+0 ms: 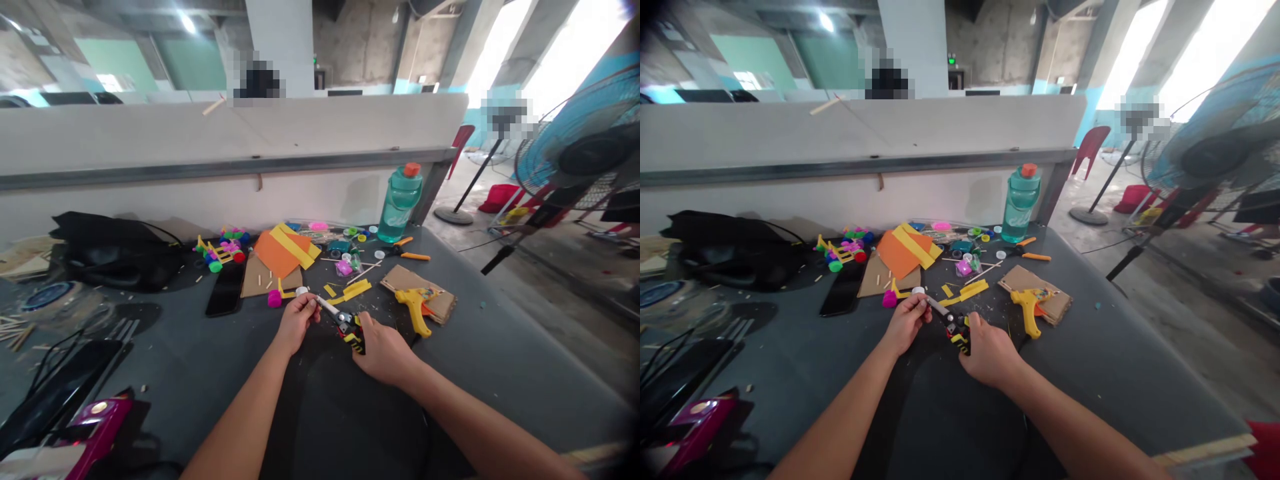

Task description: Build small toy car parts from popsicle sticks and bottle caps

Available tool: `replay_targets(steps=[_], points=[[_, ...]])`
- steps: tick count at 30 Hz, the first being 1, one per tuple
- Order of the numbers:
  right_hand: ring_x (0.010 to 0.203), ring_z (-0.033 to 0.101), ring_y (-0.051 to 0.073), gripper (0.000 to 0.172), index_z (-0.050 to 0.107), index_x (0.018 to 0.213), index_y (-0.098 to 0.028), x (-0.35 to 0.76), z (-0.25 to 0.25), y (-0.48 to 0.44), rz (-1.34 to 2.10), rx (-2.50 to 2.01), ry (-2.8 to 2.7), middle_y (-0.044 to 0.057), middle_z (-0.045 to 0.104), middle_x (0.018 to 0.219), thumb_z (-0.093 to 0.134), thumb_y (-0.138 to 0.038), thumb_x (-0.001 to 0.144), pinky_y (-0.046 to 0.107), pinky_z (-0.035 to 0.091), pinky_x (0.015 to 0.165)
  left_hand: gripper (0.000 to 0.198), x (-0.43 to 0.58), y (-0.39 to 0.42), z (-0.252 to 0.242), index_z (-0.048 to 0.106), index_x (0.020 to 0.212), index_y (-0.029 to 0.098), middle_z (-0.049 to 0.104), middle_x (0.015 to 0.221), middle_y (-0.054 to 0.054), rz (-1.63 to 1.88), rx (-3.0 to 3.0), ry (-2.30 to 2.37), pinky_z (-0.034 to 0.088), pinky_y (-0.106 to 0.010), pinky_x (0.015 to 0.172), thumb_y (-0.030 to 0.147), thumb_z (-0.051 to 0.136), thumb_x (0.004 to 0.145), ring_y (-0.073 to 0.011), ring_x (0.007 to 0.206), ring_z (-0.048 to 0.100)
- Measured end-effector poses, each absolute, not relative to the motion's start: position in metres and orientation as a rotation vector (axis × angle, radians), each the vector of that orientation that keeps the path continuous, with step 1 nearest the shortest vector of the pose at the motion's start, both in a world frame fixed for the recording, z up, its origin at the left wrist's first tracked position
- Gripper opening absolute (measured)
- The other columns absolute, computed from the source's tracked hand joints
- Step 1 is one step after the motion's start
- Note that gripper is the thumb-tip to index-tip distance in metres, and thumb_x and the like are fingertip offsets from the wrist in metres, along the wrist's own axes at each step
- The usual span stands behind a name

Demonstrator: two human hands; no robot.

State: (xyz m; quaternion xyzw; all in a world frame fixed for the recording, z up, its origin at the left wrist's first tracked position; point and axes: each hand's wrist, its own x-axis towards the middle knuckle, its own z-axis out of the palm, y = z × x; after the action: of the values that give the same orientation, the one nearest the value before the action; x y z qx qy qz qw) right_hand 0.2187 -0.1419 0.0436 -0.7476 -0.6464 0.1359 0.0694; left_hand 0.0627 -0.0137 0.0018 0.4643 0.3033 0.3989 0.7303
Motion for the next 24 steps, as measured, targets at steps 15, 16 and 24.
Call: replay_targets(steps=[15,16,24], points=[[0.082,0.061,0.023,0.032,0.039,0.097,-0.018,0.2233,0.0459,-0.1415,0.444,-2.191,-1.993,0.006,0.06,0.093,0.053,-0.029,0.071,0.027,0.032,0.063,0.023,0.0635,-0.0156,0.0036,0.058,0.072,0.013,0.044,0.055,0.004,0.853,0.928,0.577,0.032,-0.02,0.049,0.032,0.071,0.067,-0.0061,0.049,0.04],[0.082,0.06,0.023,0.032,0.039,0.097,-0.018,0.2236,0.0463,-0.1416,0.45,-2.191,-1.994,0.006,0.06,0.093,0.054,-0.029,0.071,0.027,0.032,0.063,0.023,0.0636,-0.0155,0.0031,0.058,0.072,0.013,0.044,0.055,0.004,0.853,0.924,0.572,0.032,-0.02,0.049,0.032,0.071,0.068,-0.0062,0.049,0.04],[0.083,0.06,0.022,0.034,0.039,0.1,-0.018,0.2282,0.0468,-0.1404,0.511,-2.147,-2.023,0.007,0.061,0.093,0.053,-0.029,0.071,0.027,0.032,0.065,0.022,0.0631,-0.0146,0.0008,0.059,0.074,0.014,0.043,0.055,0.004,0.853,0.932,0.543,0.031,-0.02,0.049,0.031,0.071,0.069,-0.0059,0.049,0.039]])
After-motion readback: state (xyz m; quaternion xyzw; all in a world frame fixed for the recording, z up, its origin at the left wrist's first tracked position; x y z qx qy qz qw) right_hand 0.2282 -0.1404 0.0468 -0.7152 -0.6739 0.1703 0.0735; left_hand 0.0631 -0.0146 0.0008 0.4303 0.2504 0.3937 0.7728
